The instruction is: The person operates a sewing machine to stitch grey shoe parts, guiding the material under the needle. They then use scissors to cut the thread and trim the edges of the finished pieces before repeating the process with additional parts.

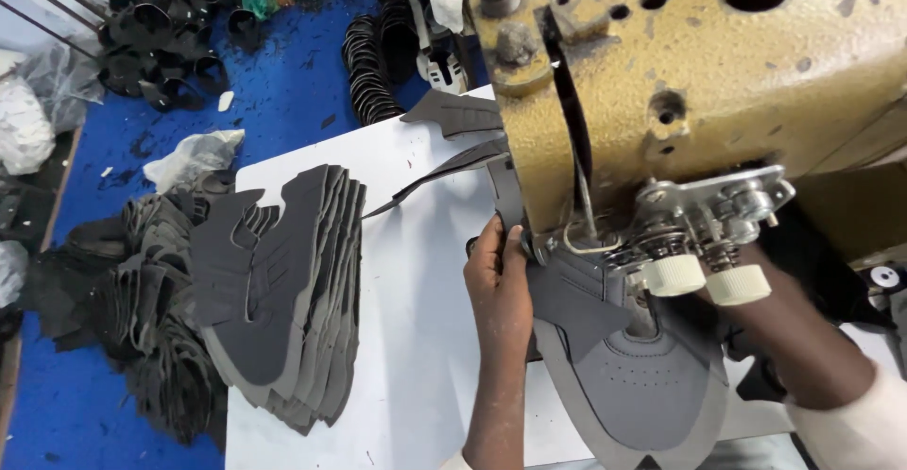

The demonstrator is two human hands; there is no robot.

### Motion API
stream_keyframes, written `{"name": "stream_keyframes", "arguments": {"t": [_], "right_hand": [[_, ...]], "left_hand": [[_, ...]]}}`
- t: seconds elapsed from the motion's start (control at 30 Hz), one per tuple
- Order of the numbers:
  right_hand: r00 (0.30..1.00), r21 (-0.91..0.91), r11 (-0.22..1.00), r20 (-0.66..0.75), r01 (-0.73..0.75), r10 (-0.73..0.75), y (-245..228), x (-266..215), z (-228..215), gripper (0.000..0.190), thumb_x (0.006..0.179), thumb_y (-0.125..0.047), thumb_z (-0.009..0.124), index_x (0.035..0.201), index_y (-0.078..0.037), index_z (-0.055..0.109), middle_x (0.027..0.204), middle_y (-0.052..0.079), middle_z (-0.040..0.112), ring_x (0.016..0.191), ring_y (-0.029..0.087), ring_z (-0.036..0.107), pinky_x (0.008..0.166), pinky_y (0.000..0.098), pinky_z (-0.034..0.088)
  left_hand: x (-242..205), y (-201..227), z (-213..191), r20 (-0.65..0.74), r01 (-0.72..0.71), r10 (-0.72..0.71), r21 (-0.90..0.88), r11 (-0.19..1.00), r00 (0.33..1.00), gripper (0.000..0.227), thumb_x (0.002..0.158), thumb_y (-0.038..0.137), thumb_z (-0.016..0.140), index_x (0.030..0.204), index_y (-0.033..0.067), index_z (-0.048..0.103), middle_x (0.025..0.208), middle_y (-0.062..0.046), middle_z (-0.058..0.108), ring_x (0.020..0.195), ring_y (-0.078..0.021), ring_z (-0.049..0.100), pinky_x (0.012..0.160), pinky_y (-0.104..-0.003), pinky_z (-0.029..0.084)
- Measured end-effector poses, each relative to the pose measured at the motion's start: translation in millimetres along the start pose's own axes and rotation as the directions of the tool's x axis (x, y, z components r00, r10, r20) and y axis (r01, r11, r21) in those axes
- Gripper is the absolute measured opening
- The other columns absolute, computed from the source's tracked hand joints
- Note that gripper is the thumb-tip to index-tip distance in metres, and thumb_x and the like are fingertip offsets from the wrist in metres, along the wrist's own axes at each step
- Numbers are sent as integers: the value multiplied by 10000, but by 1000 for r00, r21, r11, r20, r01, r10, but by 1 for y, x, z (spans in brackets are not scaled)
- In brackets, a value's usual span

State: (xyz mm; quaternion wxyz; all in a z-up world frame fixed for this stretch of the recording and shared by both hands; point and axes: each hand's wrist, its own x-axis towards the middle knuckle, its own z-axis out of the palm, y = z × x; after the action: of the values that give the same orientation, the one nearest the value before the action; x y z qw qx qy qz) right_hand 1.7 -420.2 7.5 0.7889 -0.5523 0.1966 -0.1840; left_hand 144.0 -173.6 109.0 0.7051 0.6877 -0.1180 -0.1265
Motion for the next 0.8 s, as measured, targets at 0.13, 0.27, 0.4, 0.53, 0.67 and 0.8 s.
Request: {"name": "stream_keyframes", "arguments": {"t": [0.13, 0.27, 0.4, 0.53, 0.67, 0.8], "right_hand": [[973, -948, 316, -35, 40, -227, -92, -79, 35, 365, 828, -92, 727, 1189, -76, 676, 1102, 102, 695, 991, 279, 694, 814, 408, 563], [973, -963, -138, -227, -230, -37, -41, -139, -20, 448, 904, -288, 727, 1328, -179, 633, 1048, 46, 683, 919, 249, 740, 818, 367, 613], [960, -897, -366, -278, -249, 28, 21, -160, -78, 749, 779, -368, 764, 1466, -219, 506, 1152, 72, 661, 990, 266, 712, 833, 383, 603], [873, -904, 6, -410, -427, 265, 24, -154, -119, 846, 860, -248, 737, 1609, -206, 345, 1096, 133, 666, 879, 271, 694, 756, 382, 573], [948, -398, 864, -210, -307, 241, 75, -147, -219, 744, 914, -5, 718, 1610, -116, 480, 1027, 259, 698, 724, 325, 631, 561, 523, 557], [973, -640, 763, -221, -97, -61, 9, -131, -135, 795, 882, 78, 773, 1604, -56, 468, 930, 275, 730, 621, 311, 656, 496, 458, 493]], "left_hand": [[2, 0, -5, 23, 32, -31, -4, 999, 999, 337, 1048, 213, 597, 1262, -37, 672, 851, 7, 514, 745, -87, 426, 647, -258, 382], [24, -46, -15, 67, 80, -76, -72, 994, 995, 445, 1071, 378, 577, 1157, -37, 711, 854, 9, 584, 764, -60, 470, 675, -250, 412], [69, -22, -11, 161, 402, -369, -304, 864, 915, 549, 1011, 548, 500, 1152, 54, 693, 952, 8, 690, 834, -91, 620, 753, -284, 509], [140, -36, -5, 386, 481, -296, -596, 642, 874, 570, 1005, 574, 581, 1257, 79, 710, 1079, -91, 733, 924, -213, 673, 798, -357, 505], [147, 52, -5, 486, 470, -69, -787, 400, 871, 407, 952, 348, 682, 1249, 70, 675, 1175, -92, 738, 1040, -255, 725, 935, -415, 578], [134, 67, 0, 308, 245, 25, -802, 544, 951, 385, 955, 276, 716, 1254, 35, 692, 1157, -90, 736, 1043, -235, 701, 926, -411, 549]]}}
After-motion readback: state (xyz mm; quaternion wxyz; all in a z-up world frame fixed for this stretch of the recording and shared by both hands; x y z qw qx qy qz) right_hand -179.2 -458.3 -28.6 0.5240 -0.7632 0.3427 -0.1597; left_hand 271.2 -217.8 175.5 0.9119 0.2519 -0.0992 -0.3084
